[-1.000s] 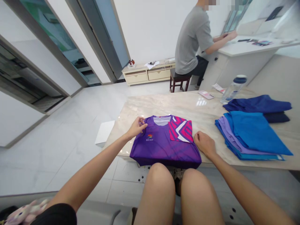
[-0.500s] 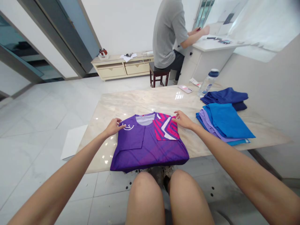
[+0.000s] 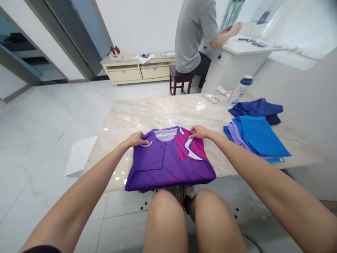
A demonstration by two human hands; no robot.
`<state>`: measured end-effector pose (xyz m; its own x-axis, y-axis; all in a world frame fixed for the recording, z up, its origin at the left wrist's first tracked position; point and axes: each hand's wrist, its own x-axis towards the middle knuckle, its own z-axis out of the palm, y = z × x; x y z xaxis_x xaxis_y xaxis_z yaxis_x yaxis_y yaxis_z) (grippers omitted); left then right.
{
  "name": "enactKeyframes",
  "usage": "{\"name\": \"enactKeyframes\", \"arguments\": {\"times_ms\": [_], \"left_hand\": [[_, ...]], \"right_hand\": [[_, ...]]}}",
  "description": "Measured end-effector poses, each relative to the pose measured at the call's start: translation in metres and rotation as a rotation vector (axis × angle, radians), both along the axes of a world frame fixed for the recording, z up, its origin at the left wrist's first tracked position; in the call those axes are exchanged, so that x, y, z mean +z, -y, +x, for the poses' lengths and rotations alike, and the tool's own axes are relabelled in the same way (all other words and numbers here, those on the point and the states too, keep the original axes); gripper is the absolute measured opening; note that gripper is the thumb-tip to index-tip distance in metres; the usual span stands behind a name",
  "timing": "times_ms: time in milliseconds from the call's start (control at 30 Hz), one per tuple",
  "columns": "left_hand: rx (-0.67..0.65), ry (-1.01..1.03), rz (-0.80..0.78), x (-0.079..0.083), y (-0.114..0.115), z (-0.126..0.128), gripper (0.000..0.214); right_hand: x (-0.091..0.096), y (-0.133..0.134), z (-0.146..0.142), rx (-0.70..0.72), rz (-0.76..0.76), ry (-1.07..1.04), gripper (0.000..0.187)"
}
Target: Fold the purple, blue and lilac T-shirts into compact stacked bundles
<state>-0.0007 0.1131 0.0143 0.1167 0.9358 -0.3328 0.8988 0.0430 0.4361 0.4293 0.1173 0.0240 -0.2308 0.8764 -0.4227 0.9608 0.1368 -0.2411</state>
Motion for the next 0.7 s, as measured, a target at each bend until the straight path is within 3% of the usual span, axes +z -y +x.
{"name": "enactKeyframes", "arguments": {"times_ms": [200, 367, 533, 700], "left_hand": [[-0.109, -0.024, 0.019, 0.015, 0.063, 0.008, 0.02], [-0.147, -0.075, 0.074, 0.046, 0.098, 0.007, 0.017], [-0.178, -0.122, 0.15, 0.088, 0.094, 0.005, 0.022], [-0.159, -0.211, 0.265, 0.119, 0.058, 0.002, 0.022]], "right_hand": [[0.021, 0.066, -0.01, 0.087, 0.041, 0.084, 0.025], [0.048, 0.106, -0.005, 0.175, 0.08, 0.079, 0.019], [0.087, 0.108, 0.004, 0.157, 0.193, 0.115, 0.042], [0.118, 0.078, 0.005, 0.079, 0.29, 0.16, 0.035]]}}
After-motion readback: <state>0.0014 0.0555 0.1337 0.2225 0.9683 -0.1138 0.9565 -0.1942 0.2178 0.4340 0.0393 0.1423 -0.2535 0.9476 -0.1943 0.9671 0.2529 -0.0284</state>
